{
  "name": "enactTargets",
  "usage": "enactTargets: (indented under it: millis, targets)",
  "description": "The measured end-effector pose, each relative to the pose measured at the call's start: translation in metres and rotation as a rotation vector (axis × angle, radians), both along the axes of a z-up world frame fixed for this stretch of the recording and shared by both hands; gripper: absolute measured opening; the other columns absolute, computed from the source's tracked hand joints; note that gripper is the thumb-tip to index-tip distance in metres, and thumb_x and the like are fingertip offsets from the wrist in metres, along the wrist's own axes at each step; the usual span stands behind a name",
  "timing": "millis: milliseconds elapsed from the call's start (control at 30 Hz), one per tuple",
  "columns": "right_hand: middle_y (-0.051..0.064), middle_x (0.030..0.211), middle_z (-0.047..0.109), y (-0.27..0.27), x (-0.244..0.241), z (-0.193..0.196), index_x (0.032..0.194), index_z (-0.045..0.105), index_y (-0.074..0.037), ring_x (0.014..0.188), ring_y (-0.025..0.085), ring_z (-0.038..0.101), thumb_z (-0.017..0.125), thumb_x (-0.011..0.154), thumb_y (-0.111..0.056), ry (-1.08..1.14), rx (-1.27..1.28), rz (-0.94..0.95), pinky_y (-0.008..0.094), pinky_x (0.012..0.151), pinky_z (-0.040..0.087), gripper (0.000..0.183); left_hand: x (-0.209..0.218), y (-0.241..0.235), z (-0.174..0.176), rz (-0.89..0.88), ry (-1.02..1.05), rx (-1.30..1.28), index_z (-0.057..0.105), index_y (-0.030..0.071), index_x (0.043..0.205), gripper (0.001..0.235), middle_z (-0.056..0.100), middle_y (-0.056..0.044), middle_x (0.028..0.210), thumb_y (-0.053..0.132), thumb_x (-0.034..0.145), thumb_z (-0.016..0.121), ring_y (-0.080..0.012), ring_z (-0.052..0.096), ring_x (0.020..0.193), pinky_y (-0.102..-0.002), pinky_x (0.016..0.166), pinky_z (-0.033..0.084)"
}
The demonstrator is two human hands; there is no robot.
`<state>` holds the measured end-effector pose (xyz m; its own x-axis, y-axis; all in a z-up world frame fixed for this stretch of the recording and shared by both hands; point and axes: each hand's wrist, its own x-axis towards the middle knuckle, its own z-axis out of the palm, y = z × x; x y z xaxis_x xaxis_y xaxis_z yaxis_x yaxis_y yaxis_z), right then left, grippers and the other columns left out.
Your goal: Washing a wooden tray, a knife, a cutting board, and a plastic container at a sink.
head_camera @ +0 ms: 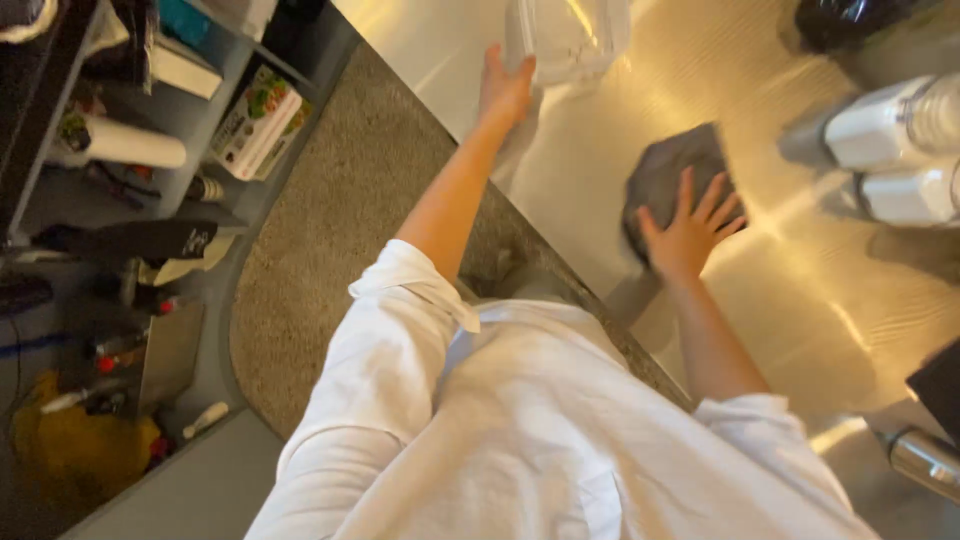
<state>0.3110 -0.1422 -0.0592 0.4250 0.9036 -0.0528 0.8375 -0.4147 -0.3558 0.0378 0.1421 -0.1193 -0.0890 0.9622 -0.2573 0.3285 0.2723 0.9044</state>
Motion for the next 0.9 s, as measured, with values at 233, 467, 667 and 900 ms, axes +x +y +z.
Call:
enactTargets:
  millis: [233, 467, 667, 900]
  targets:
    - [0.013, 0.175, 0.019, 0.042, -0.028, -0.005, 0.160, 0.039, -0.032, 0.161, 0.045, 0.009, 0.073, 0.073, -0.048, -0.001, -0.027, 0.312, 0.070, 0.127, 0.001, 0.094, 0.017, 0.065, 0.093, -0.431, 0.076, 0.064, 0.030, -0.003, 0.146, 0.062, 0.060, -0.025, 0.123, 0.010, 0.090, 0.053, -0.0319, 0.073, 0.056, -0.042, 0.051, 0.059]
    - [0.027, 0.175, 0.005, 0.207, -0.068, -0.017, 0.174, 0.026, -0.026, 0.156, 0.058, -0.002, 0.066, 0.101, -0.056, 0.030, -0.034, -0.349, 0.079, 0.117, -0.005, 0.088, -0.123, 0.129, 0.185, -0.608, -0.137, -0.147, 0.038, 0.002, 0.145, 0.045, 0.067, -0.017, 0.086, 0.007, 0.101, 0.044, -0.0197, 0.067, 0.050, -0.034, 0.045, 0.060]
    - [0.019, 0.174, 0.011, 0.373, -0.298, 0.027, 0.166, 0.040, -0.029, 0.157, 0.051, 0.001, 0.078, 0.084, -0.046, -0.007, 0.178, 0.107, 0.075, 0.121, -0.001, 0.092, -0.314, 0.214, 0.233, -0.484, -0.065, -0.077, 0.033, 0.002, 0.154, 0.046, 0.062, -0.023, 0.090, 0.004, 0.109, 0.039, -0.0250, 0.074, 0.061, -0.035, 0.048, 0.059]
    - [0.012, 0.173, 0.029, 0.378, -0.259, 0.020, 0.159, 0.049, -0.027, 0.161, 0.040, 0.017, 0.073, 0.081, -0.035, 0.073, 0.085, 0.315, 0.066, 0.128, 0.004, 0.082, -0.417, 0.244, 0.247, -0.222, -0.158, 0.005, 0.033, 0.001, 0.153, 0.044, 0.066, -0.022, 0.126, 0.007, 0.109, 0.030, -0.0242, 0.075, 0.068, -0.032, 0.057, 0.064]
